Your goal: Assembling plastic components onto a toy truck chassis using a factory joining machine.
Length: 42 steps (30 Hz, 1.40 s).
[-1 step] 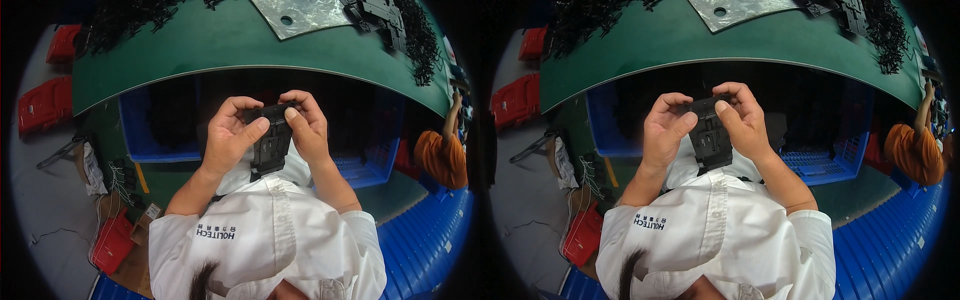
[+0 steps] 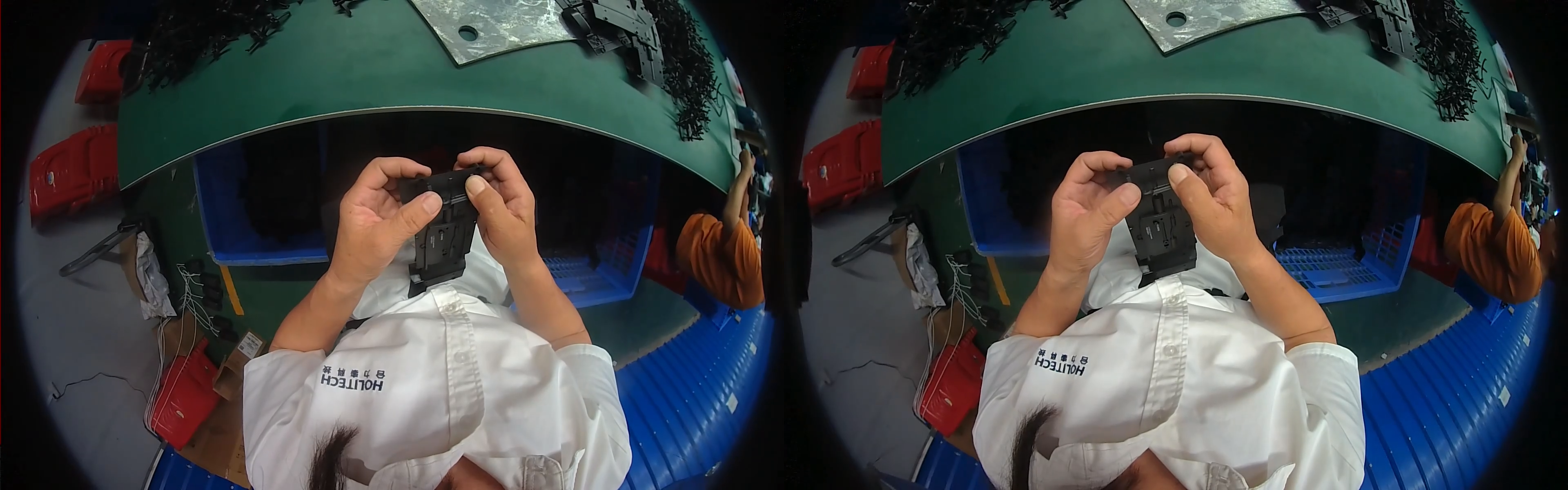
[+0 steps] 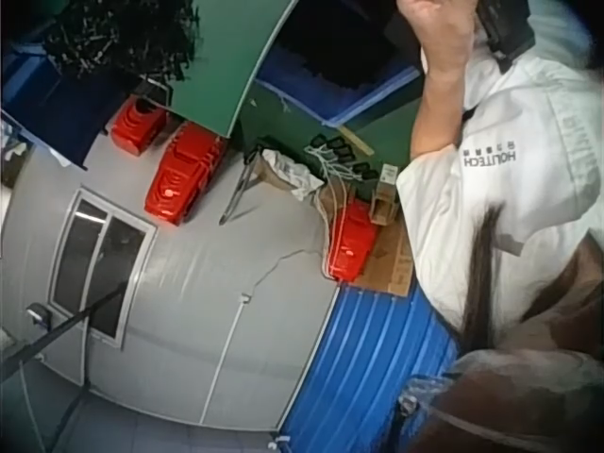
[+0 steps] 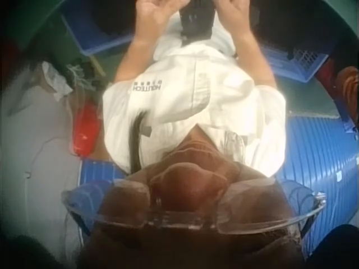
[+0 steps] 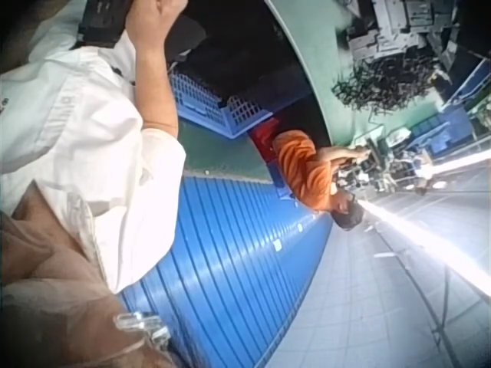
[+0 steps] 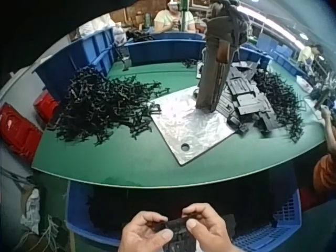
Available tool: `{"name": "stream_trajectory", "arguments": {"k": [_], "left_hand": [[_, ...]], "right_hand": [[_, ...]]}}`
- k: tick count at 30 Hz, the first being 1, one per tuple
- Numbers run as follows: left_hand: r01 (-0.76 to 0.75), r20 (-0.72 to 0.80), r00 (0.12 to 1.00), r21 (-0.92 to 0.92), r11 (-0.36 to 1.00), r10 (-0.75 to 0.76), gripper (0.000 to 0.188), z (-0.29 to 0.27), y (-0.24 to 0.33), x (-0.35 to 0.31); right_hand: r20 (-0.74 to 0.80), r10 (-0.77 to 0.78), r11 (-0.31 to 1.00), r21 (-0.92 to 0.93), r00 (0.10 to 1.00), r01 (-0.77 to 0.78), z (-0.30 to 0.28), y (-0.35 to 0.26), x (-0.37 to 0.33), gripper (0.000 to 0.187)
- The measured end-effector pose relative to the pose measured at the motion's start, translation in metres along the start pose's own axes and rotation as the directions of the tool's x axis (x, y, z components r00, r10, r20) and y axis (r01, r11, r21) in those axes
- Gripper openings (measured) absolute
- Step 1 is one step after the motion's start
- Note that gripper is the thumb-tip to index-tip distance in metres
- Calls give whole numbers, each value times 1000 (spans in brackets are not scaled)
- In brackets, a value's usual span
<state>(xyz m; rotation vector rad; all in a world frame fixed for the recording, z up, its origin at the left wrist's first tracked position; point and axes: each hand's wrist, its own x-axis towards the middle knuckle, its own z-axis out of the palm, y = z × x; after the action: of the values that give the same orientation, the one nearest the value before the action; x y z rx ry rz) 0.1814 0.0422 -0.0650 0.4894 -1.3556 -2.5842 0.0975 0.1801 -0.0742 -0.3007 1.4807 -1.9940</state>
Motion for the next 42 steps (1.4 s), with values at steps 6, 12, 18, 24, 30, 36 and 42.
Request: {"name": "stream_trajectory", "arguments": {"k": [6,12,18,24,30,36,42], "left_hand": [[99,-16,995,-47,994,-99,30,-2,3,2],[186,-20,982,-85,979,-188,30,-4,7,4],[247,-1,968,-125,961,-249,29,-8,7,4],[197,-38,979,-53,979,-199,25,-5,7,4],[82,-31,996,145,986,-78,27,-14,-1,11],[46,75,996,118,992,-55,44,-18,-2,10],[55,60,996,204,977,-68,48,-17,-1,8]], "right_hand": [[21,-2,1000,5,1000,2,-1,-1,-1,24],[28,-20,1000,15,999,20,0,0,-2,24],[34,-17,1000,6,999,17,0,0,-3,25],[4,-16,1000,-1,1000,16,3,2,-2,25],[-62,85,996,8,994,-84,2,3,5,25],[-70,93,995,33,993,-91,2,4,7,25],[-58,96,995,19,994,-95,0,3,6,25]]}}
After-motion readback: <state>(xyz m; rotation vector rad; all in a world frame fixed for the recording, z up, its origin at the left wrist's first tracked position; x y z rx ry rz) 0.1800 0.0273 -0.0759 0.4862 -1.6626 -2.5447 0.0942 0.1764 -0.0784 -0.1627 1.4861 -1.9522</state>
